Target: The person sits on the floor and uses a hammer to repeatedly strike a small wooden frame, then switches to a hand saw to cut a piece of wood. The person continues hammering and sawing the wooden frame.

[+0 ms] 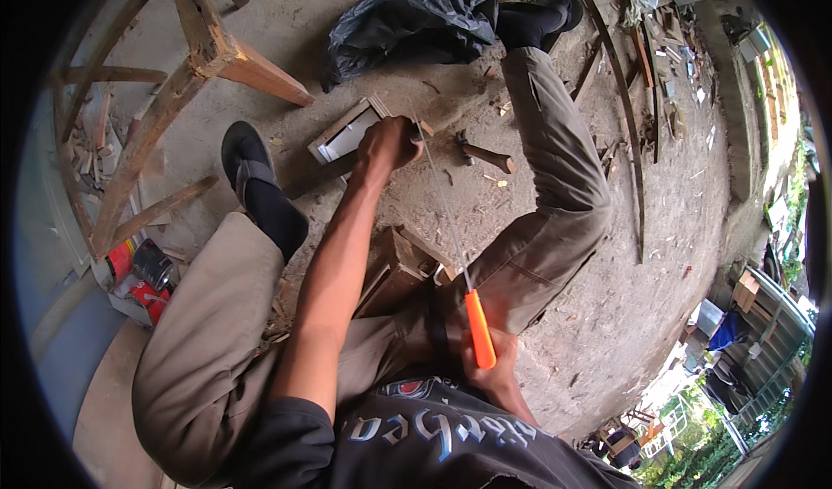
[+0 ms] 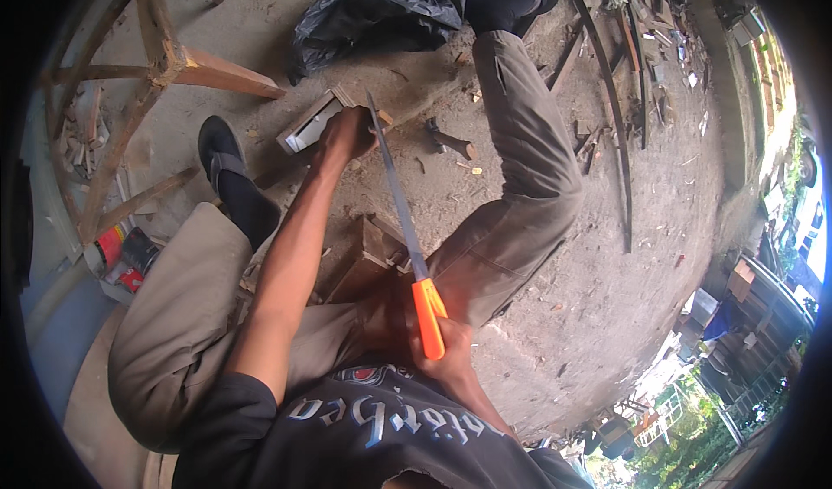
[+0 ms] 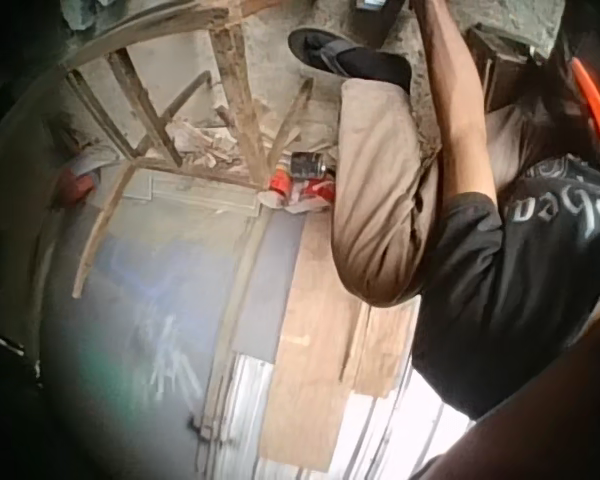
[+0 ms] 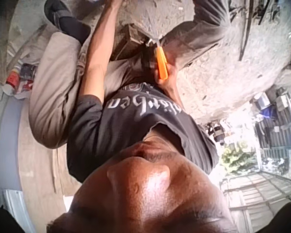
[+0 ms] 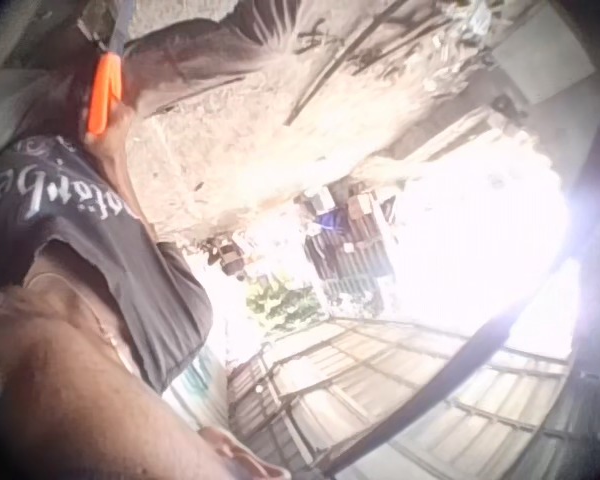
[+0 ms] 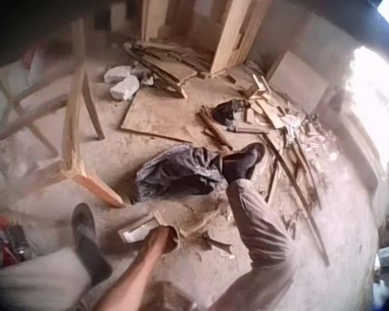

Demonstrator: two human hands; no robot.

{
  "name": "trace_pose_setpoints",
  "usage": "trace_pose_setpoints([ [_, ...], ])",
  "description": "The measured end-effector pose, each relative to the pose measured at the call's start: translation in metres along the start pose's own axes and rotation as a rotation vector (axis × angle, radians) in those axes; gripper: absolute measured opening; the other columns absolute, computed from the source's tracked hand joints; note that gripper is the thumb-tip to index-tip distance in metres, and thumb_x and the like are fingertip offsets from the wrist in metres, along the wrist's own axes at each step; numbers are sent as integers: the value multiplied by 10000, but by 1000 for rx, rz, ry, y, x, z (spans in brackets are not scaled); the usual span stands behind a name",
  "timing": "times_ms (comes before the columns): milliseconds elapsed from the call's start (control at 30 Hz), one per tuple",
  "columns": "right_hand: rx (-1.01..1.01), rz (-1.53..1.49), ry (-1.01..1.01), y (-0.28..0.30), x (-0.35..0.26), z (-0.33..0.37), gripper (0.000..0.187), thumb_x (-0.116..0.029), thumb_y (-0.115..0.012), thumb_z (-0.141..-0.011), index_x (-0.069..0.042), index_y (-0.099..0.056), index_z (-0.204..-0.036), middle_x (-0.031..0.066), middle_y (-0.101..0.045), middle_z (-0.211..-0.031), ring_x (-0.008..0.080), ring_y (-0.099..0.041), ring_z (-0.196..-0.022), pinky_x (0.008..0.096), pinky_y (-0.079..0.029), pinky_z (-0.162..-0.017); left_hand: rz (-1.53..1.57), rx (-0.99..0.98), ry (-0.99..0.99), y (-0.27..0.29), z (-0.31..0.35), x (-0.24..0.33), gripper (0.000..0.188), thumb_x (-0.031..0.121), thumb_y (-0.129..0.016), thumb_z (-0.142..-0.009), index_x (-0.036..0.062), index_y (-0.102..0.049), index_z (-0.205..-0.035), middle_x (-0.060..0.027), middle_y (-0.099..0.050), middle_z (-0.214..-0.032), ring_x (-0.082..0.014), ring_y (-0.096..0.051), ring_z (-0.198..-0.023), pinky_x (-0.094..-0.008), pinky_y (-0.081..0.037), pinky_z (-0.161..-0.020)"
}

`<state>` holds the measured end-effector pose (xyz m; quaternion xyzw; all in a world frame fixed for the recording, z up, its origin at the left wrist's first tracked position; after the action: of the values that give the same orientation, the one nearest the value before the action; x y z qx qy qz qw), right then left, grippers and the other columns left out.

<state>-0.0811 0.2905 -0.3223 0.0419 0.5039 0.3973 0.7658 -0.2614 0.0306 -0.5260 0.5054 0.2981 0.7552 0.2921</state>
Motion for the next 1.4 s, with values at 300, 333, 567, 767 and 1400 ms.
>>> trace_pose_setpoints([
  [300, 110, -3, 104, -35, -32, -151, 213, -143, -670, -826, 29, -601, -721, 145, -504, -530, 173, -531, -486, 350, -434, -487, -67, -101, 38, 5, 5, 5, 242, 261, -596, -813, 122, -733, -957, -134, -717, -984, -338, -683, -943, -435, -558, -828],
  [333, 139, -8, 219, -32, -37, -138, 223, -123, -657, -835, 33, -579, -696, 120, -467, -507, 102, -474, -467, 335, -409, -474, -92, -115, 38, 2, 2, 3, 236, 248, -597, -812, 126, -733, -962, -133, -717, -987, -341, -681, -947, -430, -559, -826],
  [567, 75, -20, 246, 5, -24, 0, 81, -63, -643, -736, -23, -602, -679, 93, -508, -503, 192, -555, -448, 341, -446, -475, -42, -135, 116, -16, -3, -15, 257, 199, -589, -813, 132, -732, -1015, -144, -709, -1027, -337, -681, -960, -418, -558, -788],
  [767, 32, 74, -73, -39, -41, -149, 323, -281, -690, -812, 40, -660, -844, 244, -614, -667, 355, -653, -677, 430, -503, -573, 62, -162, 160, -5, 14, -12, 264, 305, -620, -813, 166, -739, -1003, -131, -712, -1030, -338, -676, -971, -449, -560, -800],
  [1400, 121, 47, 240, -34, -49, -152, 208, -139, -642, -812, 44, -604, -720, 196, -557, -557, 303, -629, -502, 369, -467, -512, -28, -74, -15, 4, 5, 3, 293, 346, -646, -790, 91, -725, -910, -173, -712, -904, -362, -685, -905, -466, -559, -782],
])
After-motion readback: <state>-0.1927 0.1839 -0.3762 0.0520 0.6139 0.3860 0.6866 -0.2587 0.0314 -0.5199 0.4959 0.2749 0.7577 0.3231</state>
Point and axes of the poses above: each hand's wrist, its own z-axis away from the middle knuckle, its own y-axis out of the back of the hand, x = y × z, the point moved 9 cm from there along -z, towards the middle knuckle
